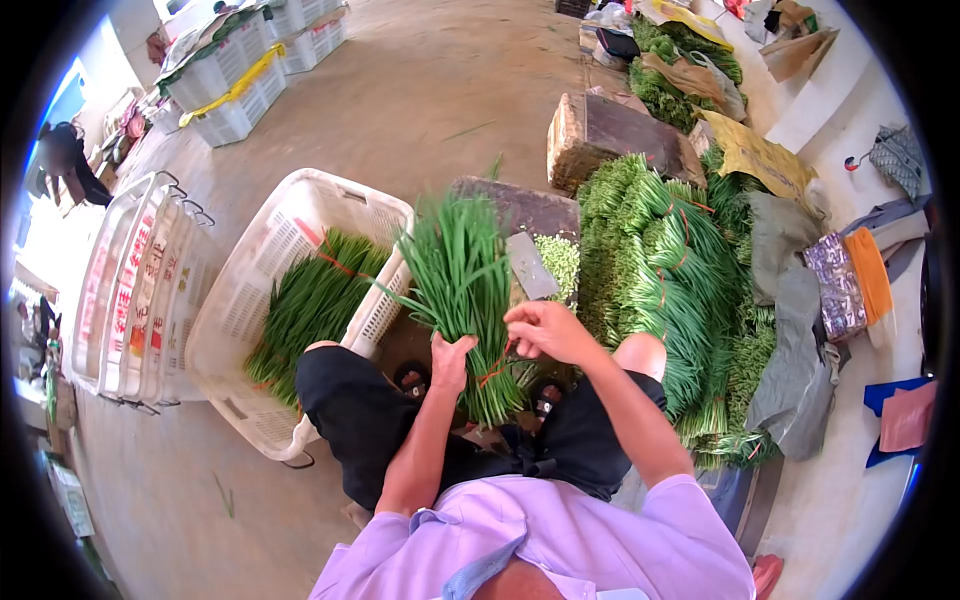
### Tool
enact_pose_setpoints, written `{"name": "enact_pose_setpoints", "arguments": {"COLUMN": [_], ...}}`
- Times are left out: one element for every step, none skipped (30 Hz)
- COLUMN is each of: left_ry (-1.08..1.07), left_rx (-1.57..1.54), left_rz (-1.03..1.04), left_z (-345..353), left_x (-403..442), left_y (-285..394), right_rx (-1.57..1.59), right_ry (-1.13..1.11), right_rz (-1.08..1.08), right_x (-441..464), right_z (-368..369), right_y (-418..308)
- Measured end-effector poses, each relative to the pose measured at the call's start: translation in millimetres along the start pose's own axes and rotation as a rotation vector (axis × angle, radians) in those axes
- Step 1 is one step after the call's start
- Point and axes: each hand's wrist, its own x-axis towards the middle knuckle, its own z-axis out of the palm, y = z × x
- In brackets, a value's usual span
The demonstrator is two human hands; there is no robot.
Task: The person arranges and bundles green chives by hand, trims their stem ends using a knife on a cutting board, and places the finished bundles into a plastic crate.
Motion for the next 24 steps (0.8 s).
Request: {"name": "enact_pose_setpoints", "arguments": {"left_ry": [0.001, -0.009, -0.022, 0.014, 0.013, 0.019, 0.028, 0.029, 0.033, 0.032, 0.027, 0.020, 0.029, 0.019, 0.009, 0.008, 0.007, 0.005, 0.004, 0.007, 0.010, 0.013, 0.003, -0.008], "left_rx": [0.001, 0.050, 0.099, 0.146, 0.148, 0.167, 0.185, 0.157, 0.152, 0.144, 0.129, 0.118, 0.116, 0.152, 0.187, 0.187, 0.194, 0.202, 0.203, 0.157, 0.111, 0.108, 0.069, 0.030], "left_rz": [0.001, 0.033, 0.066, 0.061, 0.064, 0.071, 0.076, 0.083, 0.088, 0.075, 0.067, 0.079, 0.074, 0.085, 0.096, 0.092, 0.097, 0.103, 0.099, 0.097, 0.095, 0.089, 0.067, 0.046], "left_z": [-2.5, -5.1, -6.6, -2.2, 0.8, 0.0, -2.2, -2.2, -0.2, -1.9, 1.3, 1.5, -3.6, -4.0, -2.8, -4.5, -4.2, -2.2, -2.2, -0.1, 1.4, 0.1, -1.7, -3.8], "left_x": [1.0, 2.8, 4.7, 1.0, -0.7, -2.5, -5.0, -3.9, -4.6, -9.5, -9.8, -6.6, -8.6, -5.1, -2.6, -3.2, -2.6, -2.9, -5.0, -5.7, -5.5, -5.7, -2.8, 0.0], "left_y": [-5.5, -10.1, -12.8, -9.2, -7.0, -8.5, -9.8, -11.2, -8.1, -4.0, -2.4, -4.5, -4.9, -6.3, -7.6, -7.8, -8.7, -7.9, -6.5, -6.0, -5.3, -5.0, -3.1, -0.8], "right_rx": [-0.015, -0.027, -0.024, -0.223, -0.426, -0.525, -0.524, -0.644, -0.764, -0.795, -0.803, -0.814, -0.816, -0.822, -0.829, -0.829, -0.830, -0.764, -0.691, -0.693, -0.206, 0.277, 0.439, 0.503], "right_ry": [0.102, 0.208, 0.212, 0.314, 0.412, 0.427, 0.422, 0.402, 0.381, 0.333, 0.327, 0.337, 0.344, 0.343, 0.321, 0.300, 0.302, 0.325, 0.345, 0.346, 0.395, 0.423, 0.555, 0.590], "right_rz": [-0.063, -0.129, -0.133, -0.366, -0.598, -0.667, -0.668, -0.617, -0.564, -0.536, -0.540, -0.536, -0.526, -0.525, -0.482, -0.436, -0.433, -0.558, -0.681, -0.679, -0.526, -0.351, -0.473, -0.475], "right_x": [4.9, 11.0, 19.0, 28.0, 35.8, 42.2, 46.7, 52.7, 57.4, 58.8, 60.0, 60.3, 59.4, 60.2, 59.5, 58.7, 60.2, 61.6, 62.4, 62.8, 60.0, 56.3, 53.2, 40.8], "right_z": [10.6, 19.2, 25.3, 29.7, 32.3, 33.5, 36.0, 35.9, 36.6, 40.2, 38.9, 38.5, 43.4, 41.8, 39.5, 41.0, 40.2, 39.1, 39.9, 37.4, 35.4, 34.1, 26.5, 15.5], "right_y": [-10.6, -18.0, -22.6, -26.5, -30.6, -34.3, -33.8, -33.0, -32.9, -31.2, -29.0, -28.7, -27.6, -27.4, -29.4, -30.8, -28.4, -26.5, -24.2, -22.0, -28.4, -34.2, -40.2, -41.4]}}
